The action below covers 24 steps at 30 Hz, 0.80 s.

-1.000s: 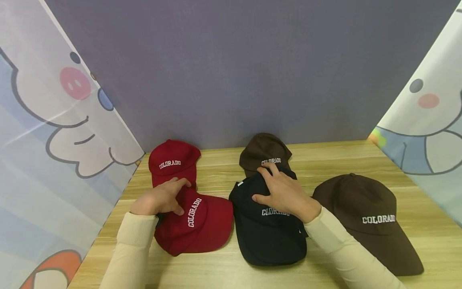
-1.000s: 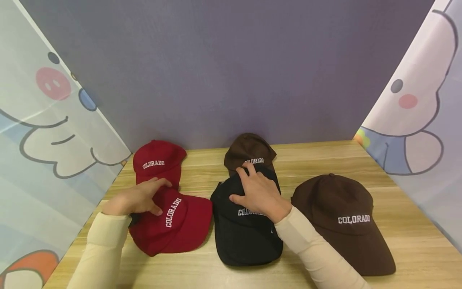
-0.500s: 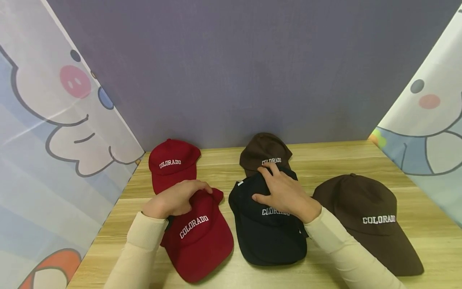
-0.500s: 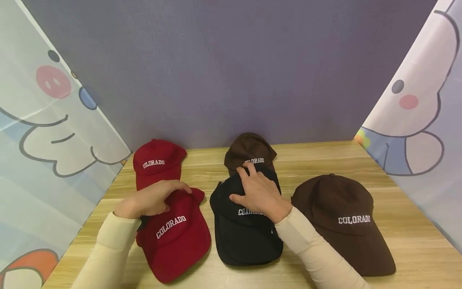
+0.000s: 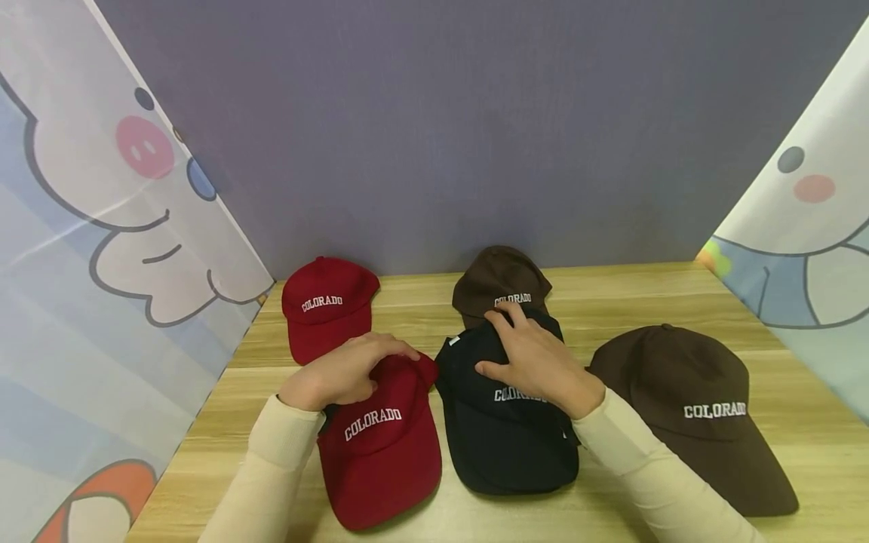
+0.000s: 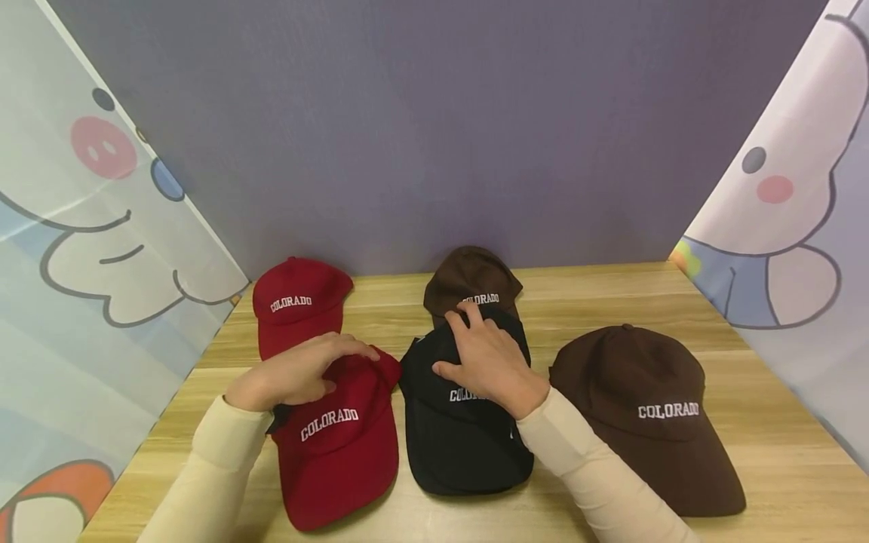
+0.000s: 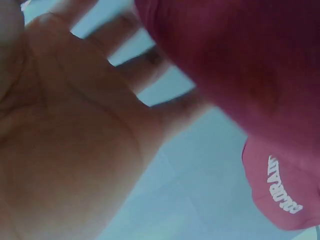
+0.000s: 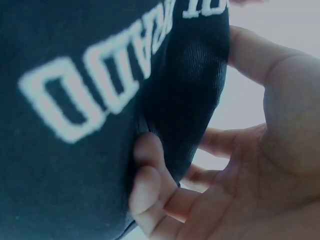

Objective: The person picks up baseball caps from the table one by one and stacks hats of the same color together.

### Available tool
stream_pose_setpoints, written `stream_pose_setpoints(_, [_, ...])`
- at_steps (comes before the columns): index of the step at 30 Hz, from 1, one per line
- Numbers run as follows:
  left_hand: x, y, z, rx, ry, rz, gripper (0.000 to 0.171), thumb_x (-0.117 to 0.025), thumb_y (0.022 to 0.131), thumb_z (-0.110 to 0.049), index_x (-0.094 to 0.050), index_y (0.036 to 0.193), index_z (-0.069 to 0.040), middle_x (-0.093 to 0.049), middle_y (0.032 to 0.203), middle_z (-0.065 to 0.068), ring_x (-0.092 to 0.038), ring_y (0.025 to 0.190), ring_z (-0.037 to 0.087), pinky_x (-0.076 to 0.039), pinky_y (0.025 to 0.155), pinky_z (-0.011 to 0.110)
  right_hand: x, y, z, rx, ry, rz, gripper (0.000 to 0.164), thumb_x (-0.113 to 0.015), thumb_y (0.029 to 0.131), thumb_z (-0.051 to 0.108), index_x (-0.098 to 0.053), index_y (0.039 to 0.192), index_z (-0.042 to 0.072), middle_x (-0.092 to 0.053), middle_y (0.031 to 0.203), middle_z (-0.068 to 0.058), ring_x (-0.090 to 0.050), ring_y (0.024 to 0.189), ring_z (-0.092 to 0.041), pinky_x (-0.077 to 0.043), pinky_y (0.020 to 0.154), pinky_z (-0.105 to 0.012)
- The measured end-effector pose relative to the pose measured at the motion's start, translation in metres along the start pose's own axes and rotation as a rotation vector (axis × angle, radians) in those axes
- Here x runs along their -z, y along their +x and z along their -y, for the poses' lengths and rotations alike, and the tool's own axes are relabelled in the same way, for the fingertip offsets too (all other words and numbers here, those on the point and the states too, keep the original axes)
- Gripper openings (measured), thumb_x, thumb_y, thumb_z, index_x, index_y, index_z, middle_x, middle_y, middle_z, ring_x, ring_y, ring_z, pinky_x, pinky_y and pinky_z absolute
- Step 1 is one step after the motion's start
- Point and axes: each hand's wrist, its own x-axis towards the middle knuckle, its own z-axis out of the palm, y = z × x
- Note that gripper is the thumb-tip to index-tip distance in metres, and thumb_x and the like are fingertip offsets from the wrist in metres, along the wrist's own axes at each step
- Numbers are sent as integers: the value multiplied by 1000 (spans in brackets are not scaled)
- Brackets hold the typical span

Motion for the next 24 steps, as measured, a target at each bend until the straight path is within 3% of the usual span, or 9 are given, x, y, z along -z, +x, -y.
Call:
stream_pose_setpoints(4, [6,-9,4,229,29,34,81,-80,61,-23,-43,132,-25,-44,120,0,-40,112,20,-38,86,36,-1,-1,3,40,7,-55,73,-61,80,52,-37,138,15,-26,142,-6,-49,104,-29,-39,82,-41])
stream_pose_setpoints(6, [10,-14,8,333,39,68,86,-83,57,-28,-42,133,-23,-44,121,2,-41,113,24,-37,87,40,-1,-1,6,64,3,-91,70,-63,79,50,-40,135,15,-29,140,-5,-48,104,-28,-39,82,-41])
stream_pose_setpoints(8, [13,-17,12,392,36,97,85,-84,56,-27,-44,131,-20,-46,121,3,-43,113,25,-37,87,40,-2,0,8,85,-5,-125,67,-64,79,48,-43,133,15,-31,138,-4,-47,103,-28,-38,84,-40])
stream_pose_setpoints(11, [15,-19,17,392,10,112,80,-84,56,-21,-47,127,-19,-50,117,2,-45,109,24,-37,88,40,-4,1,10,113,-31,-168,64,-64,78,47,-45,131,15,-34,134,-5,-46,103,-28,-36,87,-40])
stream_pose_setpoints(15, [15,-18,20,337,-5,98,75,-83,57,-15,-50,125,-22,-52,111,-2,-46,106,21,-38,86,37,-5,1,11,131,-58,-208,62,-65,78,46,-48,128,15,-37,131,-6,-45,101,-27,-35,86,-39])
stream_pose_setpoints(24, [16,-19,20,255,-10,40,74,-79,60,-7,-53,127,-25,-52,115,-8,-45,105,17,-39,82,30,-6,2,10,150,-80,-224,54,-67,77,44,-53,123,19,-40,128,-9,-45,99,-28,-37,83,-38])
